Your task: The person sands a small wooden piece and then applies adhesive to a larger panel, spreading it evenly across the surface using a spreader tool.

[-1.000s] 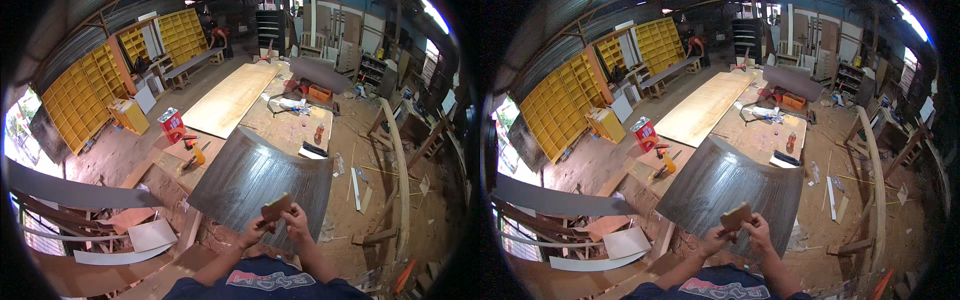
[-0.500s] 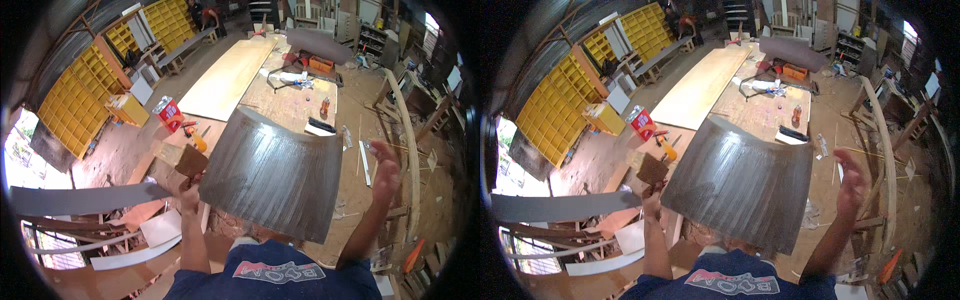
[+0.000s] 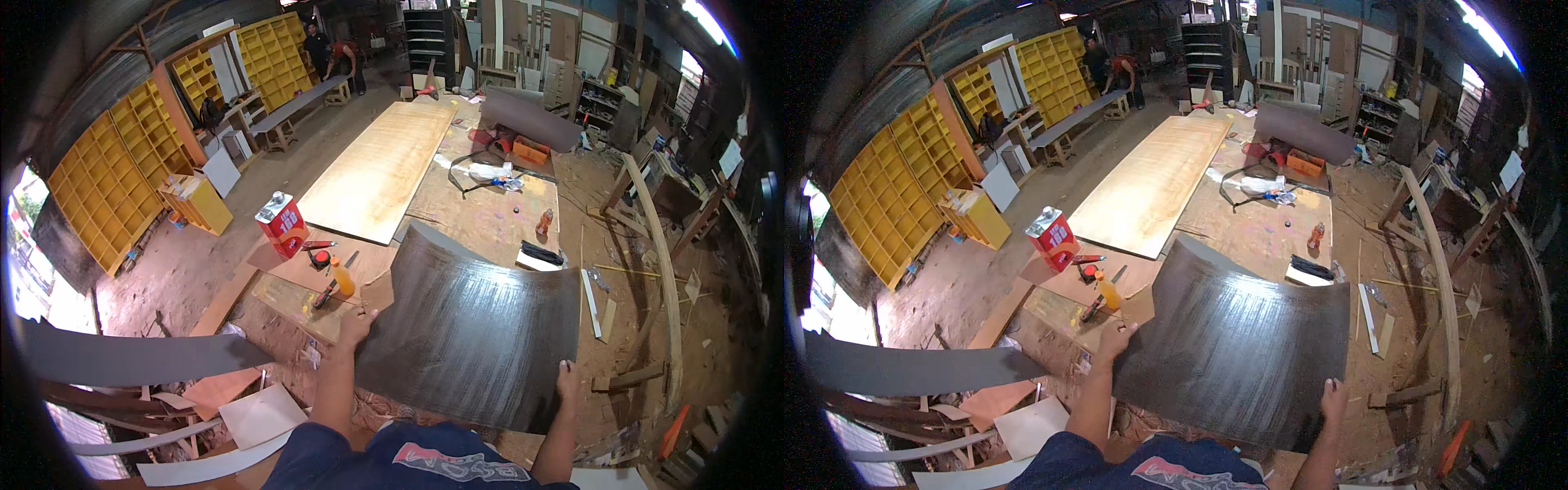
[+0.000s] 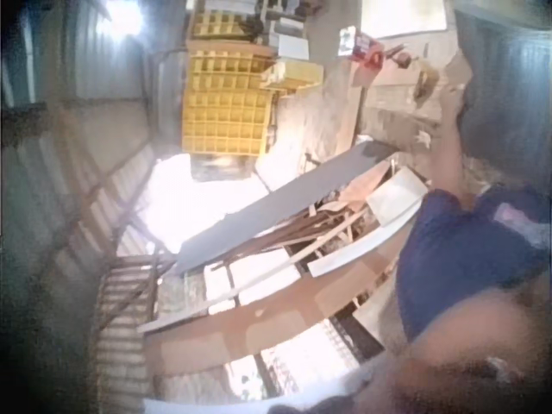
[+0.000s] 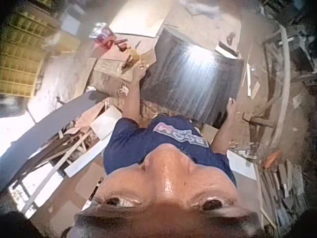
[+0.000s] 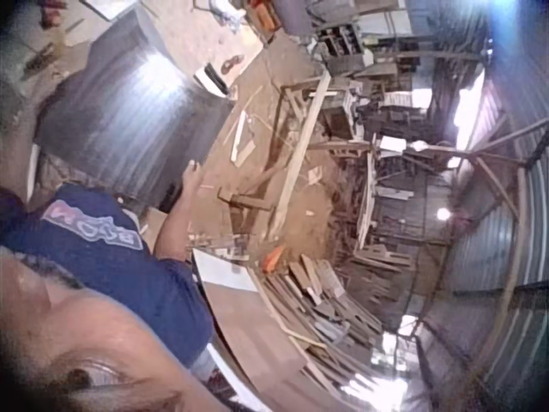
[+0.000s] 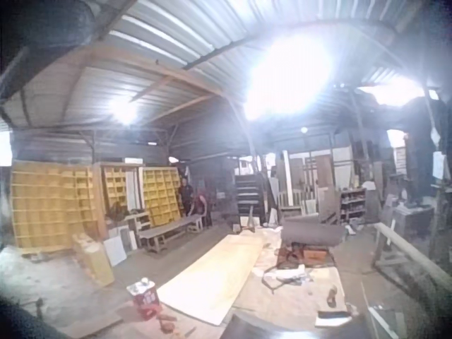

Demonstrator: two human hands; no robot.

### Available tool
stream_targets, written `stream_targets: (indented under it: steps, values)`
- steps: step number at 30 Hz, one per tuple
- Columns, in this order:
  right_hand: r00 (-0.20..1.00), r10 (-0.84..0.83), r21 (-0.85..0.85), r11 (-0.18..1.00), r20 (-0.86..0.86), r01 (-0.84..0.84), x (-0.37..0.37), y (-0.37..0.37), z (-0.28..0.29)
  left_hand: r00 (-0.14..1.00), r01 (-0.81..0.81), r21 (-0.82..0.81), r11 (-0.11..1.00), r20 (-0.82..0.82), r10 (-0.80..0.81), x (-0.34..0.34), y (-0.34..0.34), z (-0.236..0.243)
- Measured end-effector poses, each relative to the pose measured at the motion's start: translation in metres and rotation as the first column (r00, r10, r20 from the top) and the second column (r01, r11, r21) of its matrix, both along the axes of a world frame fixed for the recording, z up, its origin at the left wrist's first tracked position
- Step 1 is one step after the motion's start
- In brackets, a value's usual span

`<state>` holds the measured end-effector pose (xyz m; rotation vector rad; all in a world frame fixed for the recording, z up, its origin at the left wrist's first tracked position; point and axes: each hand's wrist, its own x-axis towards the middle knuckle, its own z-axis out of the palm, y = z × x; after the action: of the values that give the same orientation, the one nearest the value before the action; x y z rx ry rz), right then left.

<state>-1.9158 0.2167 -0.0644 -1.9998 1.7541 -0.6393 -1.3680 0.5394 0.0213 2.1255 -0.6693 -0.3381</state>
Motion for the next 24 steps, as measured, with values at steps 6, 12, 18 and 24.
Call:
stream_targets:
  steps: [6, 12, 18, 24]
  values:
    - [0.910, -0.166, 0.448, 0.894, 0.381, -0.025, 0.004, -0.006, -0.008, 0.995, -0.006, 0.054, 0.999, -0.100, 0.011, 0.014, -0.007, -0.013]
    - [0.993, -0.085, -0.073, 0.993, 0.084, 0.091, 0.000, -0.001, 0.040, 0.983, -0.042, -0.104, 0.994, -0.183, 0.023, 0.027, 0.000, -0.036]
    - [0.924, -0.334, 0.262, 0.890, -0.184, 0.374, -0.019, -0.022, 0.056, 0.989, -0.048, 0.080, 0.996, -0.134, 0.059, 0.014, -0.013, -0.010]
    - [0.929, -0.242, 0.561, 0.826, 0.280, 0.046, -0.034, -0.038, 0.024, 0.994, -0.055, 0.026, 0.998, -0.095, 0.058, 0.008, -0.013, -0.023]
